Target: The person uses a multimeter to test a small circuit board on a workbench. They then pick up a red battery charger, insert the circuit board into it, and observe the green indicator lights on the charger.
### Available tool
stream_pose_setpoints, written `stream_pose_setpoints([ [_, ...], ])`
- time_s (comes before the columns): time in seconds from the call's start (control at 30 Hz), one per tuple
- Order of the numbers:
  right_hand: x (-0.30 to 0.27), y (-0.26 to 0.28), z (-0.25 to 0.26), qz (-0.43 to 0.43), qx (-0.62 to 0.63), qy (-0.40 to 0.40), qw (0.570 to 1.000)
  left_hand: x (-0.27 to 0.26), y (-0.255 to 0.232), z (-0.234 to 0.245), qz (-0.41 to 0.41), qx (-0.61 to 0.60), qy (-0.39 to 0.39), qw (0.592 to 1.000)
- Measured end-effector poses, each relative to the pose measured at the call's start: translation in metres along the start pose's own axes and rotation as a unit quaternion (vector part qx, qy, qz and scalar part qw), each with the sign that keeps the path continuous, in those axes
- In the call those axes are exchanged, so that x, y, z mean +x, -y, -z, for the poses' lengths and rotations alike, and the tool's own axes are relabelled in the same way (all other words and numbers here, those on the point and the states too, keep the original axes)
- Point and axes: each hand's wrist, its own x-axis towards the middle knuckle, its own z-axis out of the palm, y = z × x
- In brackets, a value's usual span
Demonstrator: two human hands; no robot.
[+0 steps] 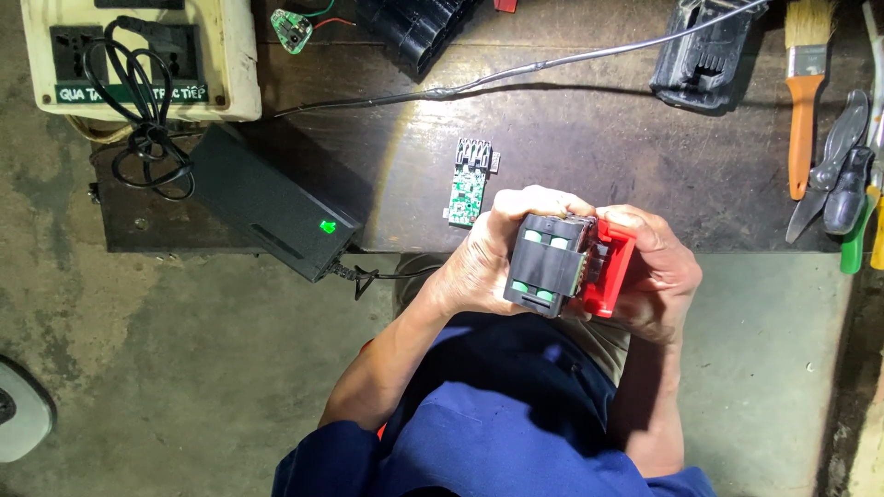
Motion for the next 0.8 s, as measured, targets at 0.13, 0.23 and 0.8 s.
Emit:
stream_pose_setpoints([
  [0.13,-0.001,-0.002,-0.001,-0.001,0.003,-0.008,1.0,0.0,0.001,0.001,-0.001,0.01,0.009,1.0],
  [0.23,-0.004,-0.007,0.004,0.001,-0.002,-0.007,1.0,0.001,-0.001,0.002,0.003,0.02,0.012,1.0],
  [0.8,0.016,0.052,-0.014,-0.054,-0.139,0.019,0.989,-0.007,-0.01,0.007,0.055,0.134,0.047,0.988],
])
